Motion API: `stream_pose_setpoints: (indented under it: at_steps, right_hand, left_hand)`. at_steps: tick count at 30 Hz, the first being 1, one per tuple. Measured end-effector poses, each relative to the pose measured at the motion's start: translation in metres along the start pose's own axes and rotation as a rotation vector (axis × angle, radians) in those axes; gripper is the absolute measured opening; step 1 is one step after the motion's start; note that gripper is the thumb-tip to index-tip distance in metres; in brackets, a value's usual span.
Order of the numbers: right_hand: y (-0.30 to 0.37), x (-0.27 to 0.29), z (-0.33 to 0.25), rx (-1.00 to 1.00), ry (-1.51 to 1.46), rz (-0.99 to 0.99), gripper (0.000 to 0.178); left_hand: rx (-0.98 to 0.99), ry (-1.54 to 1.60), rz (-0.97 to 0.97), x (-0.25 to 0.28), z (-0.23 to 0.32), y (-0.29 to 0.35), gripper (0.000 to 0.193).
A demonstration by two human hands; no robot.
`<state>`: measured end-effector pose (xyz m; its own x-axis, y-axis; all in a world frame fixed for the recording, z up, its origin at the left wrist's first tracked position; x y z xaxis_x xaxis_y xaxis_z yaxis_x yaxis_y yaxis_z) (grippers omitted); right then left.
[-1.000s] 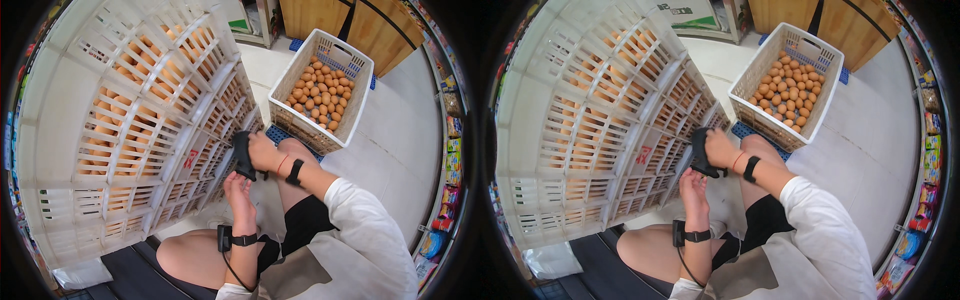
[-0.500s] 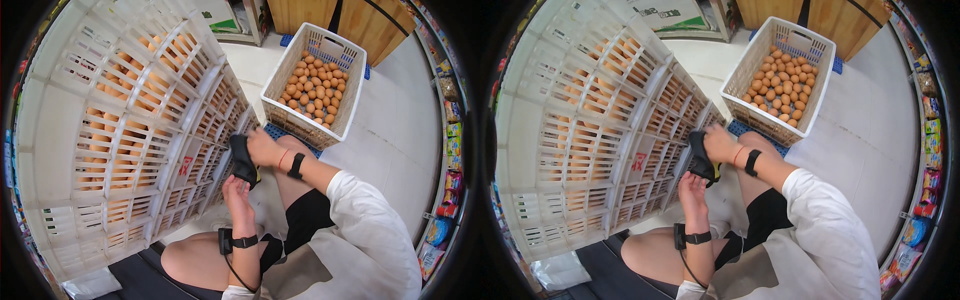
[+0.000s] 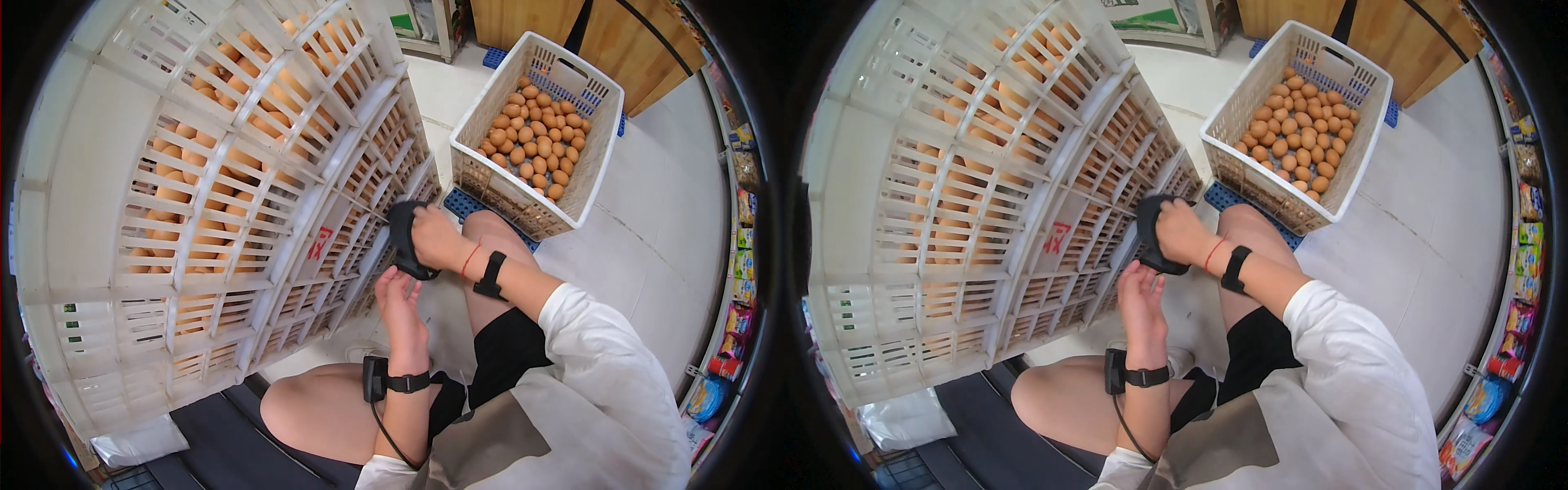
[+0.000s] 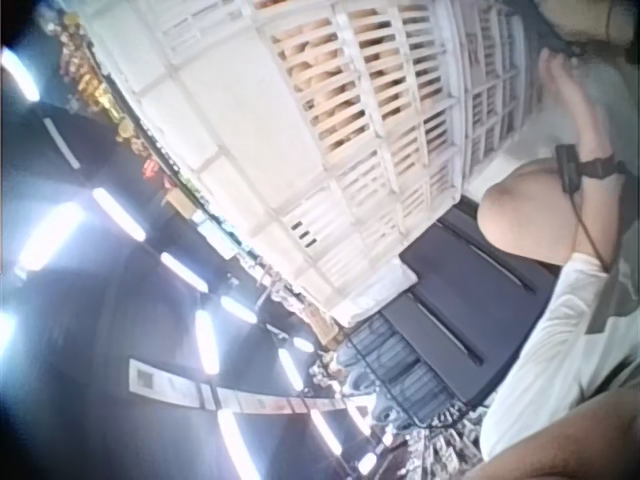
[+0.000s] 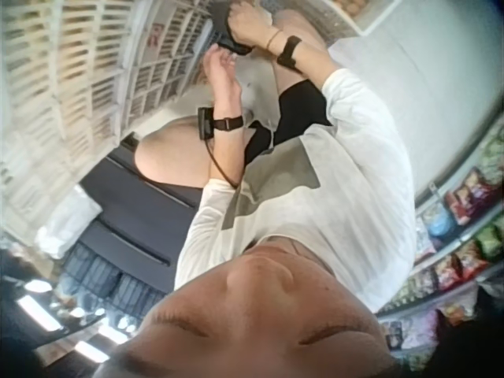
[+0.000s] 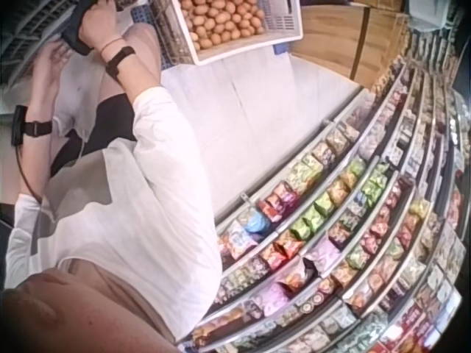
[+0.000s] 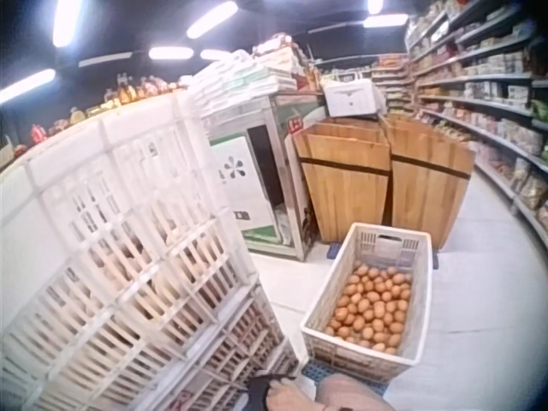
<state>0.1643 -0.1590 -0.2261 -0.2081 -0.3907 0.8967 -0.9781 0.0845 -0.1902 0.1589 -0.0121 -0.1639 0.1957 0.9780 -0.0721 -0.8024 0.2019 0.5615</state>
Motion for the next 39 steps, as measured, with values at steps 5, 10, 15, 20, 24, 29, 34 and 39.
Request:
stream_pose_setpoints:
  at_steps: [5,10,15,20,24,29,34,39]
  right_hand:
    - [-0.001,0.029,0.036,-0.034,0.051,-0.053,0.014]
    - [-0.008,0.002,0.005,0.084,-0.020,0.015,0.015]
    - [-0.008,0.032,0.047,0.089,0.087,0.047,0.014]
    - [-0.009,0.006,0.014,0.106,0.026,0.025,0.013]
    - [-0.010,0.024,0.049,0.097,0.076,0.002,0.013]
    - [-0.010,0.005,0.014,0.093,-0.031,0.014,0.012]
    - [-0.008,0.020,0.048,0.064,0.083,-0.003,0.012]
    - [-0.009,-0.004,0.006,0.064,0.000,-0.034,0.011]
  left_hand:
    - [0.039,0.004,-0.018,-0.006,-0.001,0.004,0.035]
    - [0.008,0.003,-0.037,-0.007,-0.004,0.003,0.035]
    - [0.021,0.015,-0.058,-0.010,-0.003,0.003,0.035]
    - [0.002,0.020,-0.042,-0.007,-0.004,0.000,0.035]
    - [0.028,-0.009,-0.045,-0.008,-0.007,0.000,0.035]
    - [0.011,0.004,-0.030,-0.009,-0.006,0.002,0.034]
    - [0.052,-0.014,-0.059,-0.010,-0.007,0.003,0.035]
    - [0.021,-0.003,-0.031,-0.013,-0.001,0.004,0.033]
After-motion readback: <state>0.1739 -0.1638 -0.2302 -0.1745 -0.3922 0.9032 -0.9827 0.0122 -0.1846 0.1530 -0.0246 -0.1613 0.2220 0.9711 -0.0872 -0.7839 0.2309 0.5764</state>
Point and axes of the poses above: each hand's wrist, its own y-axis away from the middle knuckle, its own x-axis out of the back of the hand, z = x × y, the point moved 2 cm from there along -y, towards the middle knuckle, and after that the axes turned 9 degrees about -y, right-handed, at the moved point
